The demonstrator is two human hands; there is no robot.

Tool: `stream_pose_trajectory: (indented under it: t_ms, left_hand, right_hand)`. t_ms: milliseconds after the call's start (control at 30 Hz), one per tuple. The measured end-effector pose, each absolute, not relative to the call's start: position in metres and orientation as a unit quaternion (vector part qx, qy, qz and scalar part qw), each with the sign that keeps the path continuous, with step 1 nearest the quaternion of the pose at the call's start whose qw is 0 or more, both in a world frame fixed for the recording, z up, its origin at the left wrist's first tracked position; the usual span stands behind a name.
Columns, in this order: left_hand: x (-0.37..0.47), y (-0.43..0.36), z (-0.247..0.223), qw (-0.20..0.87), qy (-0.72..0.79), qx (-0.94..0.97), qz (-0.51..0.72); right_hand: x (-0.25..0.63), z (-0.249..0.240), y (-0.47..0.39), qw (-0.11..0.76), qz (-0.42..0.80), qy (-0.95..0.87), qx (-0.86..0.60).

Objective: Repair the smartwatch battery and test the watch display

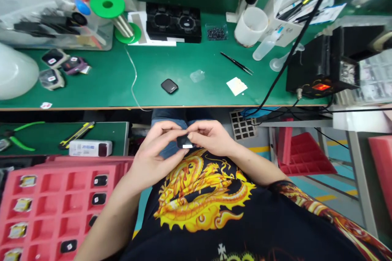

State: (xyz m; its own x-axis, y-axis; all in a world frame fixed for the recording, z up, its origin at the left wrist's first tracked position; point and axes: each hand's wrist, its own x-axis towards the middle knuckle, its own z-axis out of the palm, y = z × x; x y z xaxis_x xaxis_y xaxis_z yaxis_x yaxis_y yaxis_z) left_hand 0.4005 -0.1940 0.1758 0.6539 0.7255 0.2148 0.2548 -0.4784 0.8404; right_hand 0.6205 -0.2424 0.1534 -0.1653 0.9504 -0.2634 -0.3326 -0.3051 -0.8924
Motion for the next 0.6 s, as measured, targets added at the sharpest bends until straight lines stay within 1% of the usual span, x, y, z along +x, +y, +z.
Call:
stream_pose_trajectory:
  t_ms: [67,200,367,433,533,600]
  left_hand:
    - [0.4,-0.193,0.179,0.407,0.294,0.819,0.278]
    - [0.401,-0.194,0.181,0.416,0.297,0.812,0.281]
    - [0.409,-0.201,0.179,0.364,0.302,0.819,0.325]
    - [0.412,-0.203,0.176,0.352,0.316,0.813,0.339]
    - [0.415,-0.204,0.173,0.361,0.335,0.797,0.349]
    - [0.415,-0.205,0.171,0.365,0.344,0.787,0.358]
  right_hand:
    - [0.622,0.152,-0.243,0.458,0.701,-0.345,-0.424]
    - [0.624,0.151,-0.243,0.456,0.714,-0.342,-0.408]
    - [0.626,0.15,-0.246,0.443,0.723,-0.341,-0.406]
    - [0.626,0.147,-0.246,0.447,0.717,-0.336,-0.416]
    - [0.625,0.143,-0.247,0.452,0.693,-0.35,-0.439]
    - [0.626,0.145,-0.248,0.457,0.643,-0.397,-0.469]
